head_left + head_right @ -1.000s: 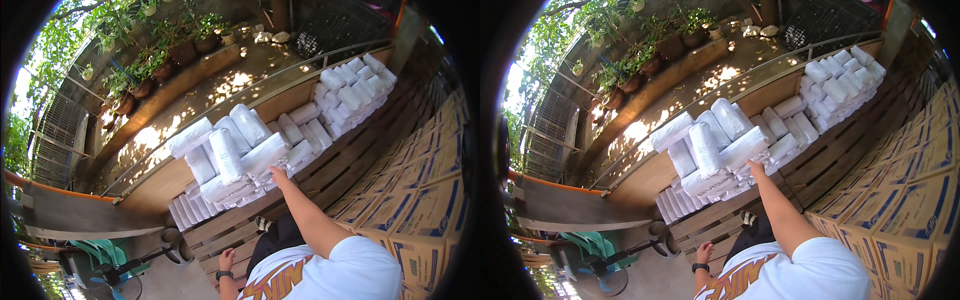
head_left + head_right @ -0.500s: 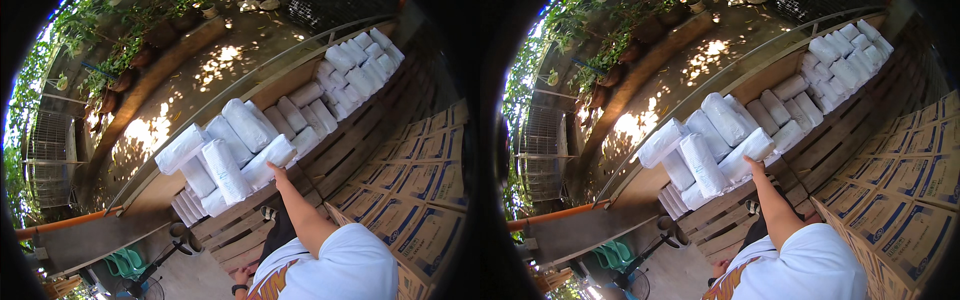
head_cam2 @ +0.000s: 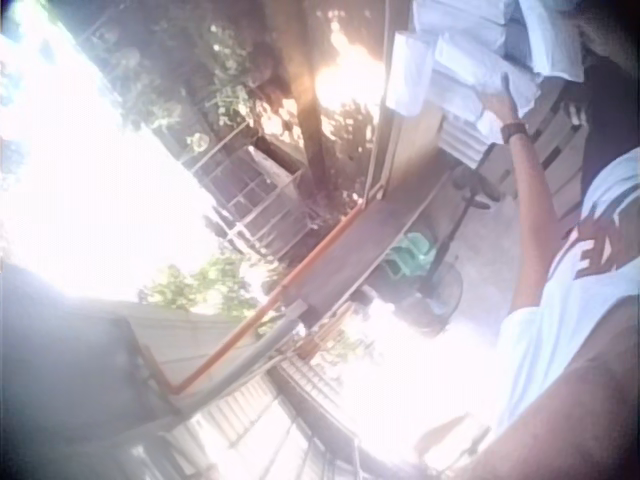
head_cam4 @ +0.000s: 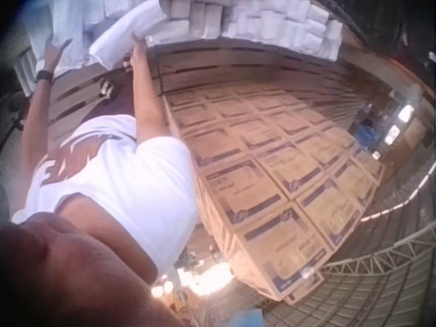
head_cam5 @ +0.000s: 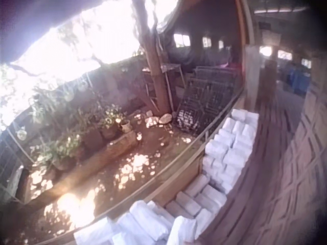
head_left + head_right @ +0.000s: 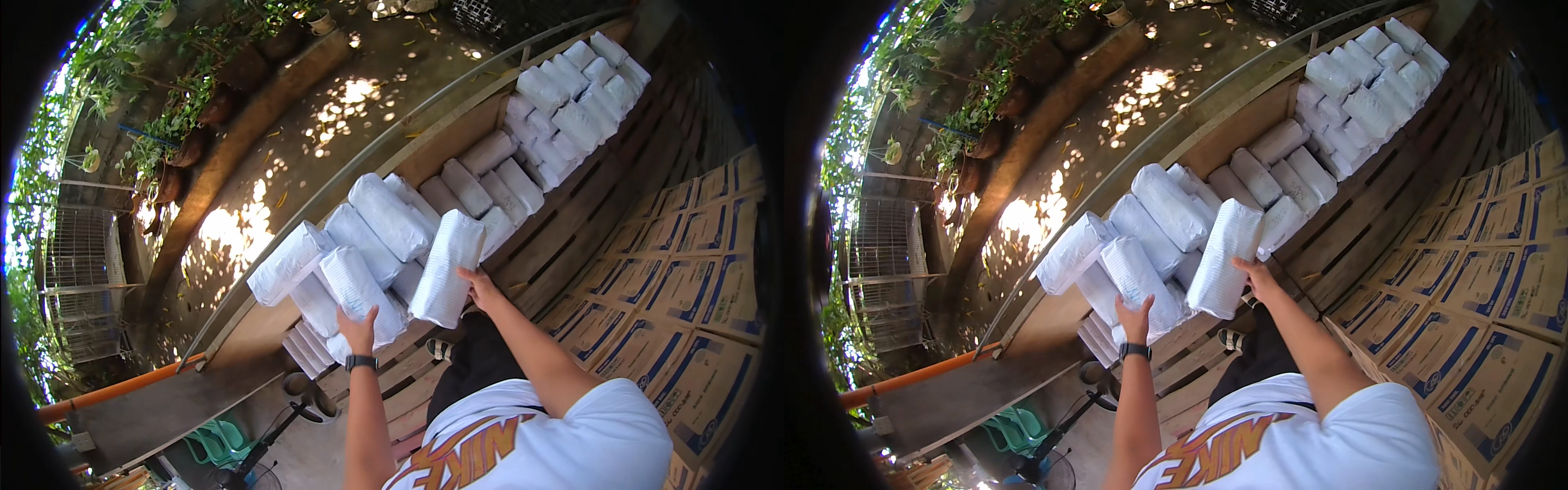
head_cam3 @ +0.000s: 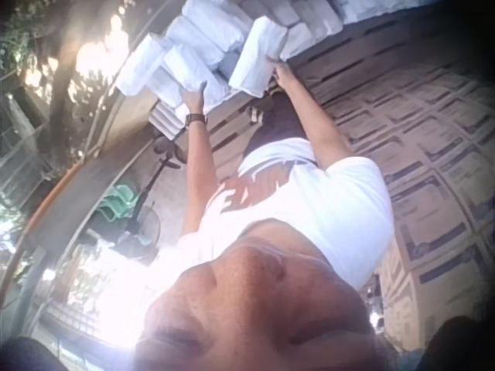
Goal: The person gathers bundles of plastic ties from a pallet, takes them to a table to remove their white paper wrapping by hand, and then retrieves various notebooks from cardboard boxes to sort them onto the table.
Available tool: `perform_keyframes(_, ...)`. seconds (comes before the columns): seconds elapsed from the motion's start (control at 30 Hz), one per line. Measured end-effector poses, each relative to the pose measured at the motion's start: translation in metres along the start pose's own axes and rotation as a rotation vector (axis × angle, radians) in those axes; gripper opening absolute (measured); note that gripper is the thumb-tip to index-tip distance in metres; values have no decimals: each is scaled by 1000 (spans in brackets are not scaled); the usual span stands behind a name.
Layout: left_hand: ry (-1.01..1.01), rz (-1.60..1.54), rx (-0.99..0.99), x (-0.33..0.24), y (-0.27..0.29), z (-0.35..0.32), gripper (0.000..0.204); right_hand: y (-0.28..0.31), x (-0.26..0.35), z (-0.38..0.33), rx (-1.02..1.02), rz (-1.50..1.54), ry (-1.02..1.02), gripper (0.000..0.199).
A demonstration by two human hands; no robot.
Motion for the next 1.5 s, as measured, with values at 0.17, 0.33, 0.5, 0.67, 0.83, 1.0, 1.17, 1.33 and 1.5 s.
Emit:
perform_keyframes(0.17,113,151,22,-1,-12,24,110,-9,0,-35,110,-17,-29,59)
perform_keyframes(0.33,45,-17,66,6,-7,36,103,-1,-48,-27,-18,74,-205,61)
perform_keyframes(0.5,155,-209,153,10,3,39,97,-11,-79,14,-264,-162,-63,61)
perform_keyframes(0.67,-153,-67,226,-33,16,49,94,-28,-96,19,-242,-55,-216,61)
perform_keyframes(0.83,-365,315,288,-56,-7,62,97,-26,-92,10,-206,-86,-150,56)
perform_keyframes(1.0,-337,359,341,-37,-20,59,104,-7,-79,15,-212,-132,-53,49)
perform_keyframes(1.17,-263,341,346,-25,-29,63,100,-7,-85,28,-364,-218,-92,73)
perform_keyframes(1.33,-210,53,548,-18,-17,80,91,-6,-85,36,-285,-294,-122,80)
perform_keyframes(1.5,-558,300,374,-65,29,87,91,6,-78,29,-351,-473,-186,78)
Point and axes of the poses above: each hand's wrist, its own z-axis towards the middle knuckle, its own y-axis out of the back of the hand, x = y × z, the point moved 9 cm from there along z, towards the middle knuckle, and after that the axes turned 1 degree about x, right-handed, at the moved point
